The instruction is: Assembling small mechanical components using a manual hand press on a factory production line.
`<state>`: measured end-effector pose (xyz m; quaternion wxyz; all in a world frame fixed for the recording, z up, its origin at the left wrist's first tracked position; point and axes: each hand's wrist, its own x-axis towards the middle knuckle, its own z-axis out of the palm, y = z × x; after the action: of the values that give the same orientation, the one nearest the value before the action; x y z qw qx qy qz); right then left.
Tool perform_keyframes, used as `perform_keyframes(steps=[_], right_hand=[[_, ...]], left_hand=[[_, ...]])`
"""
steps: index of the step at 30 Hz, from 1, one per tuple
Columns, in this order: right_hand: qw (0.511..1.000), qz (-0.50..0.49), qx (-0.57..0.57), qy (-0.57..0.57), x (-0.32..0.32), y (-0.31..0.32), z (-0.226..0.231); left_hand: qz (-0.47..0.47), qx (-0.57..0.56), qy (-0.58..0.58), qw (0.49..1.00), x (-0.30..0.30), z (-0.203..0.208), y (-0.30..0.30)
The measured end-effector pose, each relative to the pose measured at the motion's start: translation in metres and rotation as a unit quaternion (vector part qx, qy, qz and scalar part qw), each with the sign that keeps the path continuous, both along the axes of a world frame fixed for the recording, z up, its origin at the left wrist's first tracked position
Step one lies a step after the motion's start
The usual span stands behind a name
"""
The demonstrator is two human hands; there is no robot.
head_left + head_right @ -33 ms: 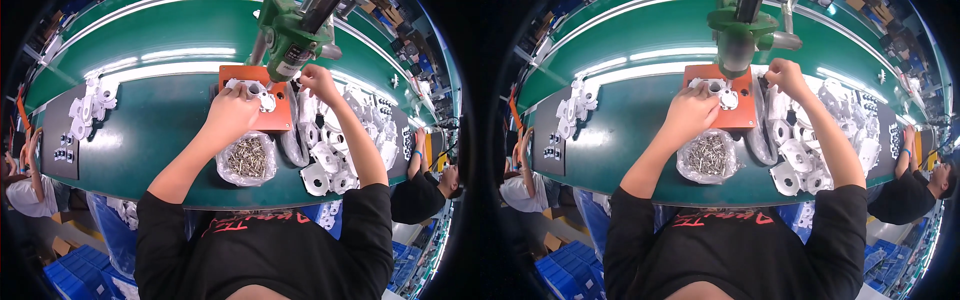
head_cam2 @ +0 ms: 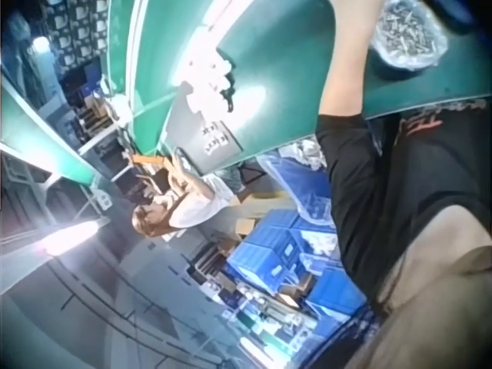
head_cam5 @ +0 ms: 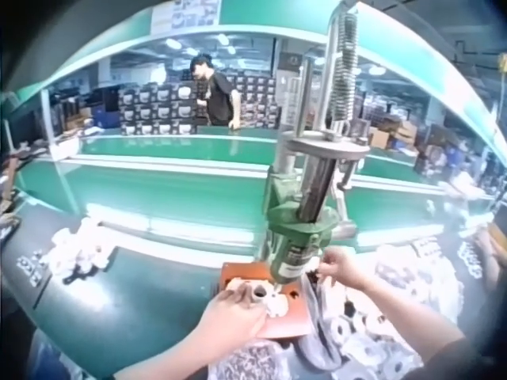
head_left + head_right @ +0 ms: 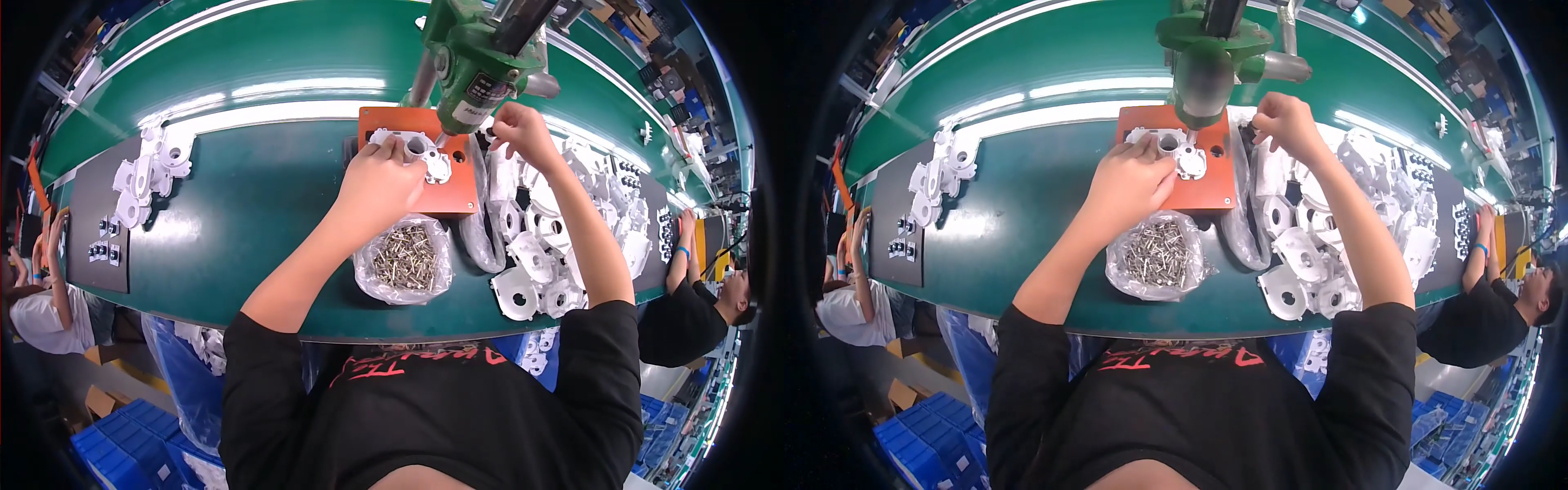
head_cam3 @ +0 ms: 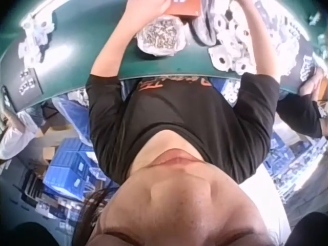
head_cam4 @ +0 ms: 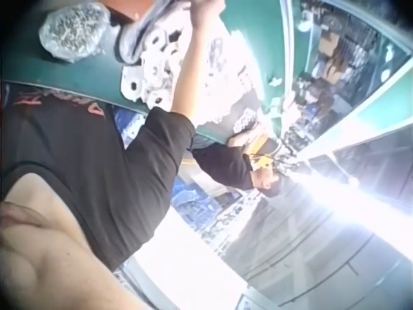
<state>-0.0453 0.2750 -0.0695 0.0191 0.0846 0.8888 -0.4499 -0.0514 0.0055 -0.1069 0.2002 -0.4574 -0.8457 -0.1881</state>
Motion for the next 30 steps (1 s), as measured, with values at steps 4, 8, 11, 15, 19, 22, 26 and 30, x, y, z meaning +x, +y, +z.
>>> perform_keyframes(steps=[4,8,11,15,19,22,26,30], right_hand=[[0.992,0.074,-0.097,0.012,0.003,-0.015,0.015],[0.973,0.049,-0.177,0.137,0.011,-0.064,-0.001],[0.982,0.065,-0.169,0.061,0.010,-0.067,-0.022],[0.987,0.089,0.005,0.134,0.017,-0.070,-0.037],[0.907,0.193,0.158,0.340,0.020,-0.068,-0.037],[0.873,0.241,0.215,0.366,0.025,-0.068,-0.032],[0.846,0.271,0.293,0.352,0.042,-0.077,-0.008],[0.855,0.289,0.265,0.340,0.065,-0.096,0.002]], left_hand=[[0.003,-0.009,0.004,1.000,0.000,0.003,-0.001],[0.005,-0.010,0.004,1.000,0.000,0.001,-0.002],[0.003,0.005,0.002,1.000,0.000,-0.001,-0.001],[0.000,0.002,-0.016,1.000,0.001,0.003,-0.001],[0.002,-0.002,-0.011,1.000,0.001,0.003,-0.002],[-0.004,0.026,0.019,0.999,-0.001,0.000,0.001],[-0.009,0.049,0.035,0.998,-0.001,-0.003,0.001],[0.000,0.033,0.026,0.999,0.001,0.000,-0.001]])
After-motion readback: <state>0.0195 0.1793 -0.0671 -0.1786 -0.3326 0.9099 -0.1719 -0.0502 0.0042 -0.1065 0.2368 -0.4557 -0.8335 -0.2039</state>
